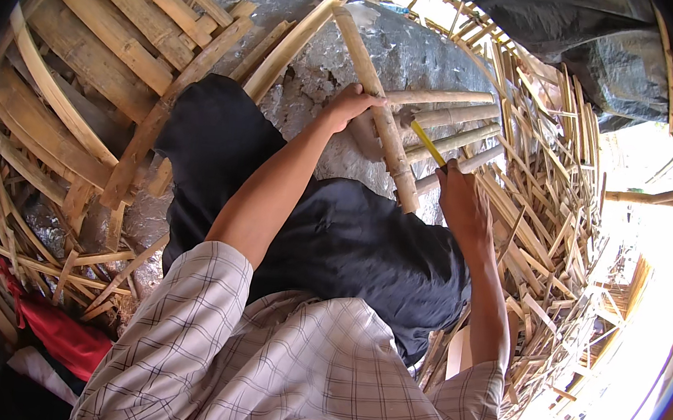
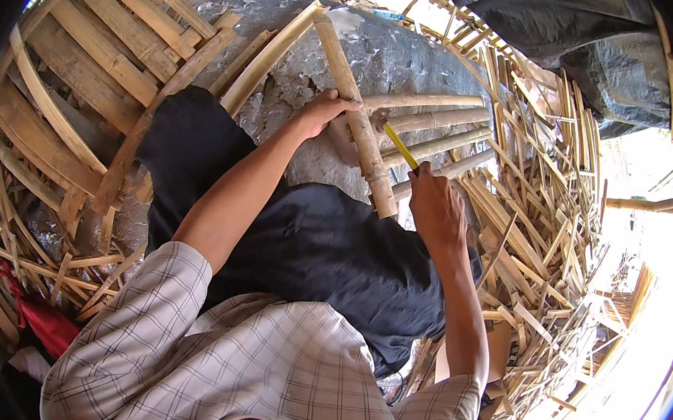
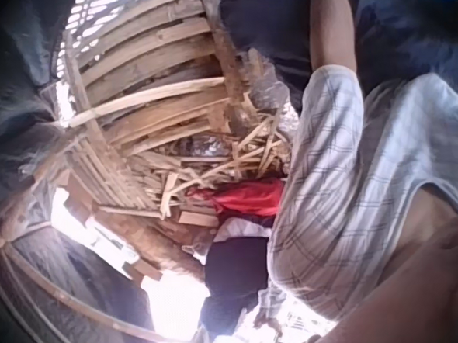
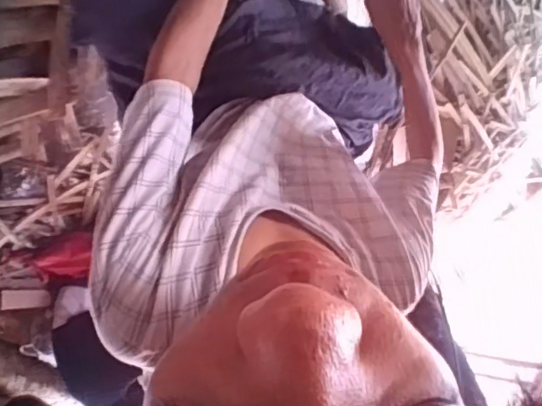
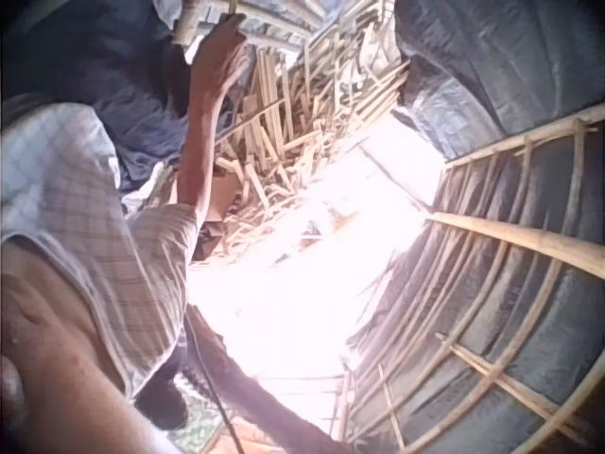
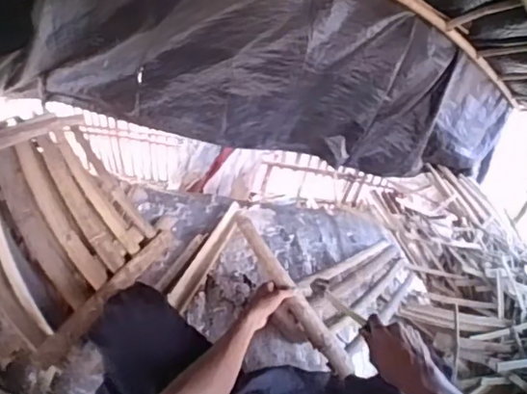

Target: The person uses a hammer to nail thin wood strips onto a wooden frame while sitting on the floor surrounded by wood debris.

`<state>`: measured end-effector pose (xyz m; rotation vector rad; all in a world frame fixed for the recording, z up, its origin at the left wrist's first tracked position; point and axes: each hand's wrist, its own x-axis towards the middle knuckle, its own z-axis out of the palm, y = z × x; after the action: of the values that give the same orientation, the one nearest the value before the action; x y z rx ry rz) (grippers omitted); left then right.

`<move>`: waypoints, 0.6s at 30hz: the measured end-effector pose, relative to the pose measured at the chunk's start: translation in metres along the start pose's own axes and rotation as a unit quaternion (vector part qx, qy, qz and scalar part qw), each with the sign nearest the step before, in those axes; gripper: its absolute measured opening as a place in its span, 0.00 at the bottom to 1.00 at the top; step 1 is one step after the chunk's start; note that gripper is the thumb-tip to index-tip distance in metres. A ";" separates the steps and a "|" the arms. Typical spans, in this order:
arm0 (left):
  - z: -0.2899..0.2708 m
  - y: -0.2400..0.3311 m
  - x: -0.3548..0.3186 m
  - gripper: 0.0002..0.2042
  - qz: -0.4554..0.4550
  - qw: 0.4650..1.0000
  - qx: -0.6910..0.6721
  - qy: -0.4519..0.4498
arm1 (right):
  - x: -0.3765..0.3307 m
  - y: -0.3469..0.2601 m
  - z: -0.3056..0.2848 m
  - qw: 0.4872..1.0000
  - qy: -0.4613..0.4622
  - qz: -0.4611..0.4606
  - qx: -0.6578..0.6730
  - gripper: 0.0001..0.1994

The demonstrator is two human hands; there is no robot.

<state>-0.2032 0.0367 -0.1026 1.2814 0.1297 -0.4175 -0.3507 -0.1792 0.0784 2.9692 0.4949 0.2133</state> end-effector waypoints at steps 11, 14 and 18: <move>0.003 -0.004 0.003 0.21 0.006 1.000 -0.007 0.014 | 0.001 -0.019 -0.001 0.996 -0.076 0.027 0.046 0.15; 0.003 0.003 0.000 0.23 -0.013 1.000 0.018 -0.004 | 0.002 -0.038 -0.016 0.987 -0.077 0.086 0.116 0.14; 0.007 0.002 0.000 0.25 -0.005 1.000 0.022 -0.015 | -0.013 -0.009 0.023 0.992 -0.040 0.059 0.104 0.13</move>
<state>-0.2034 0.0302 -0.0985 1.3187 0.1022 -0.4501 -0.3617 -0.1774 0.0532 3.1991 0.3527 0.0570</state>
